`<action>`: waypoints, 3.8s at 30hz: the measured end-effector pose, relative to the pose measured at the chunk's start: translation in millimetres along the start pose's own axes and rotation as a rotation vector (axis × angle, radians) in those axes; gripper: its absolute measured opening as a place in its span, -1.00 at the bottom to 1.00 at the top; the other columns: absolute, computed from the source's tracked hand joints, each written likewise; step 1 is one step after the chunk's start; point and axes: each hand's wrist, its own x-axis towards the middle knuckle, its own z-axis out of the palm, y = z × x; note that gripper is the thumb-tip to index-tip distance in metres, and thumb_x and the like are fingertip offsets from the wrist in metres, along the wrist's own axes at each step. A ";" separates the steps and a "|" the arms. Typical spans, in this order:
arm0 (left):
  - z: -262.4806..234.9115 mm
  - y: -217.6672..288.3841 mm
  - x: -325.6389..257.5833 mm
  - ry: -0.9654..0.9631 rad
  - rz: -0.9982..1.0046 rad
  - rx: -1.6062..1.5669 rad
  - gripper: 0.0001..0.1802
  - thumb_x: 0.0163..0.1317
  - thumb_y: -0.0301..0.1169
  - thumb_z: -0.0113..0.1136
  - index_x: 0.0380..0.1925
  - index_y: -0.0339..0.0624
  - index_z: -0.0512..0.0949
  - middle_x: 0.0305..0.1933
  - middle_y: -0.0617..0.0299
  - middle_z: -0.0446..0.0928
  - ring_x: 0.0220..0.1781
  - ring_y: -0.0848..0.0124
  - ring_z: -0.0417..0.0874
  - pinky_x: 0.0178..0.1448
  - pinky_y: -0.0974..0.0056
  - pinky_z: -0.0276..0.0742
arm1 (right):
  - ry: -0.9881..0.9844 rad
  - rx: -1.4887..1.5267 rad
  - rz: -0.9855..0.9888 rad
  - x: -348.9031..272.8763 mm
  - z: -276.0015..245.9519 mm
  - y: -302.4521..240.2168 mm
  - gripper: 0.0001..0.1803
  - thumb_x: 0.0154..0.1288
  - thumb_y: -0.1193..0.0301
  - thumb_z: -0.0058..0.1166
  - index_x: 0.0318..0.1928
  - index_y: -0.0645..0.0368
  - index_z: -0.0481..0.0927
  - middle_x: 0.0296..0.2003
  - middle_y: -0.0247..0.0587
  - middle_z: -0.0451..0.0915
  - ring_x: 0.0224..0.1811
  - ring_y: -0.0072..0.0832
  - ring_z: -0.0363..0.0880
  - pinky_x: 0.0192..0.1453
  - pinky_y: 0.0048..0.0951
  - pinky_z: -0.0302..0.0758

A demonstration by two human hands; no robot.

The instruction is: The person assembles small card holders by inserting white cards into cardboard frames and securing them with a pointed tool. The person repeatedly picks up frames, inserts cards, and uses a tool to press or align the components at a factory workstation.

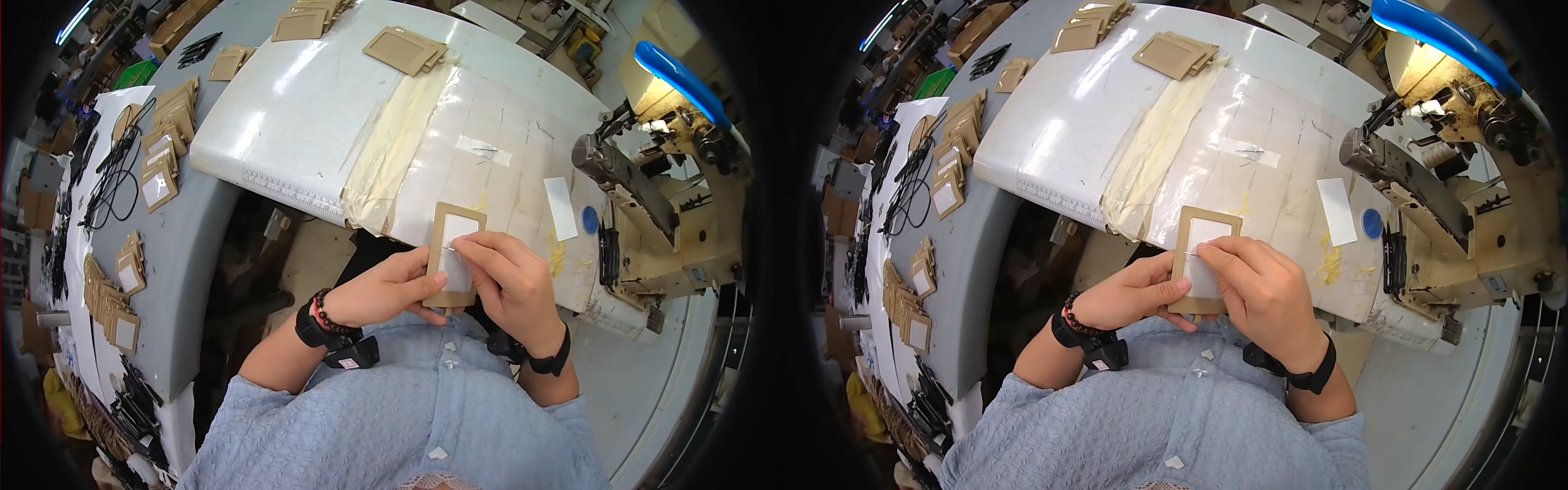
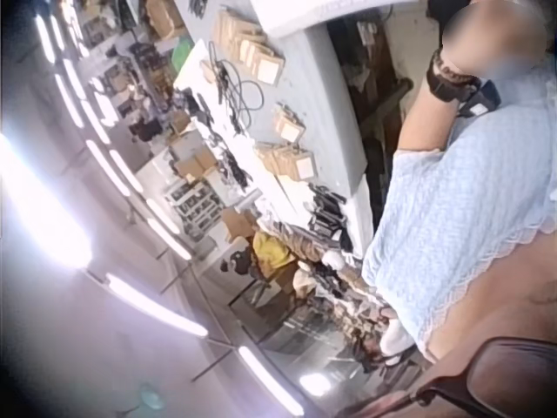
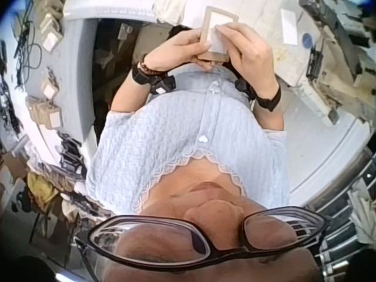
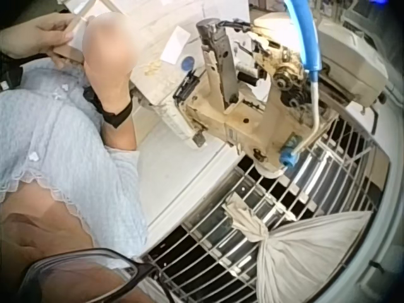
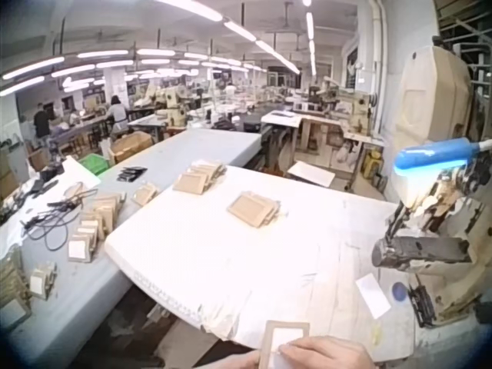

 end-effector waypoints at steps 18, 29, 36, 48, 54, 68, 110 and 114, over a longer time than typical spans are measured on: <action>15.6 17.7 -8.8 0.098 0.146 0.086 -0.54 0.48 -0.28 -0.15 0.24 -0.36 0.20 0.09 0.07 0.45 0.07 0.35 0.56 0.05 0.24 0.65 | 0.052 -0.136 -0.081 10.5 -16.5 -14.7 -0.64 0.00 0.61 0.14 -0.10 0.17 0.65 -0.18 -0.22 0.67 -0.41 -0.36 0.61 -0.35 -0.40 0.48; 17.3 20.9 -4.5 0.097 0.131 0.118 -0.53 0.47 -0.28 -0.15 0.25 -0.34 0.19 0.10 0.08 0.44 0.10 0.36 0.55 0.06 0.25 0.65 | 0.070 -0.129 -0.080 11.5 -18.3 -9.9 -0.64 -0.01 0.62 0.13 -0.12 0.16 0.65 -0.19 -0.22 0.67 -0.43 -0.38 0.60 -0.39 -0.42 0.45; 17.0 21.8 -3.2 0.098 0.130 0.135 -0.51 0.48 -0.27 -0.16 0.28 -0.33 0.17 0.11 0.07 0.44 0.10 0.36 0.55 0.06 0.26 0.64 | 0.064 -0.135 -0.080 11.5 -19.2 -8.9 -0.64 -0.03 0.61 0.12 -0.13 0.16 0.65 -0.19 -0.23 0.67 -0.42 -0.38 0.60 -0.38 -0.41 0.45; 14.2 23.5 -5.3 0.072 0.072 0.069 -0.51 0.48 -0.24 -0.18 0.26 -0.34 0.19 0.08 0.05 0.47 0.07 0.33 0.58 0.02 0.27 0.64 | 0.071 0.041 -0.007 15.2 -15.0 -7.9 -0.71 -0.01 0.68 0.12 -0.21 0.23 0.64 -0.36 -0.18 0.56 -0.40 -0.29 0.56 -0.33 -0.36 0.52; 6.0 18.2 -2.6 0.057 0.115 0.097 -0.55 0.48 -0.25 -0.17 0.21 -0.34 0.25 0.04 0.04 0.50 0.03 0.31 0.61 -0.02 0.28 0.65 | 0.018 0.258 0.152 17.1 -13.8 -10.9 -0.83 0.15 0.64 0.10 -0.21 0.27 0.58 -0.37 -0.12 0.52 -0.38 -0.25 0.56 -0.34 -0.38 0.51; 5.0 14.3 -2.7 0.056 0.175 0.039 -0.50 0.49 -0.10 -0.24 0.16 -0.31 0.35 -0.03 0.15 0.49 -0.08 0.45 0.59 -0.07 0.33 0.65 | 0.068 0.116 0.064 22.5 -6.3 -8.4 -0.89 0.16 0.49 0.20 -0.33 0.19 0.52 -0.45 -0.22 0.51 -0.50 -0.23 0.56 -0.46 -0.33 0.48; 12.8 20.1 -9.3 0.175 0.170 0.016 -0.60 0.46 -0.32 -0.33 -0.07 -0.45 0.42 -0.27 0.03 0.56 -0.32 0.36 0.67 -0.22 0.33 0.66 | 0.071 0.085 -0.096 23.9 -0.8 -5.2 -0.85 0.15 0.45 0.23 -0.36 0.19 0.51 -0.50 -0.23 0.53 -0.54 -0.30 0.58 -0.52 -0.38 0.49; 13.3 20.7 -9.0 0.166 0.172 0.024 -0.59 0.46 -0.32 -0.34 -0.06 -0.45 0.42 -0.27 0.01 0.56 -0.31 0.34 0.68 -0.21 0.32 0.66 | 0.075 0.084 -0.116 23.6 -1.5 -4.9 -0.85 0.13 0.46 0.24 -0.36 0.19 0.51 -0.50 -0.23 0.53 -0.54 -0.31 0.58 -0.52 -0.39 0.50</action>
